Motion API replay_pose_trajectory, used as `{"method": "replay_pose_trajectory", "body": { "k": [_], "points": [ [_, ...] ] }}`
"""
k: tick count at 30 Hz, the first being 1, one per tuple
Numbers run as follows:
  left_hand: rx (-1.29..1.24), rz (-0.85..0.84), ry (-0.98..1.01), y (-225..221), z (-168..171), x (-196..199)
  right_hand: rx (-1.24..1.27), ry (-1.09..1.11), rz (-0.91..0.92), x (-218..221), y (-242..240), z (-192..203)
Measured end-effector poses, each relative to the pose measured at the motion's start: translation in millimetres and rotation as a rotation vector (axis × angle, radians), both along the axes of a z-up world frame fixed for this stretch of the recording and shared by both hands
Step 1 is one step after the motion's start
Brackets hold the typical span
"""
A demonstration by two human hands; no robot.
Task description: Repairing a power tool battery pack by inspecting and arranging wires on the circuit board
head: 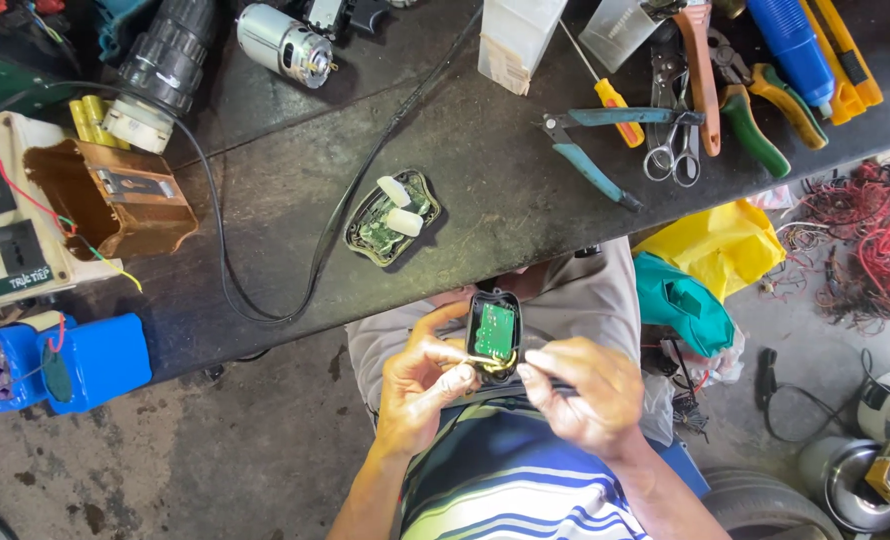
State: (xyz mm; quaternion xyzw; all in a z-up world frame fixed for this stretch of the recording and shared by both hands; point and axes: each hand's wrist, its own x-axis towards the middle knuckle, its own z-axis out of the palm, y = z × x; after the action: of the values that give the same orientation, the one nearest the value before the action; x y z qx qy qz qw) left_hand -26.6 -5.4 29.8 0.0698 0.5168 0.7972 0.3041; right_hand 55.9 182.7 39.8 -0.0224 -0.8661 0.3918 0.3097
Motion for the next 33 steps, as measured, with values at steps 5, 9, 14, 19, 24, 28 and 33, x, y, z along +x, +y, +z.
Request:
{"method": "replay_pose_trajectory", "body": {
  "k": [5,9,14,19,24,28,33],
  "points": [
    [-0.061,-0.062,0.027,-3.6,13.8,1.5,0.042,0.110,0.176,-6.0,-4.1,13.6],
    [-0.030,-0.075,0.010,-6.5,16.2,4.1,-0.001,0.137,0.211,-5.7,-8.8,12.4],
    [-0.101,-0.213,-0.046,-10.3,12.2,11.4,-0.159,0.048,0.252,-4.0,-15.1,14.9],
    [-0.222,-0.206,0.124,-18.3,15.1,18.2,-0.279,-0.259,0.123,19.4,-24.4,-4.2],
    [-0.204,-0.147,0.055,-39.4,3.4,30.8,-0.067,-0.386,0.048,17.0,-36.9,-31.8],
    [-0.135,-0.088,0.007,-66.0,-13.2,38.0,-0.060,-0.572,0.273,-26.0,-53.5,-10.7],
    [-0.015,0.079,-0.163,-94.7,-53.0,49.4,-0.009,-0.859,0.511,-78.7,-81.8,36.4]
  ]
}}
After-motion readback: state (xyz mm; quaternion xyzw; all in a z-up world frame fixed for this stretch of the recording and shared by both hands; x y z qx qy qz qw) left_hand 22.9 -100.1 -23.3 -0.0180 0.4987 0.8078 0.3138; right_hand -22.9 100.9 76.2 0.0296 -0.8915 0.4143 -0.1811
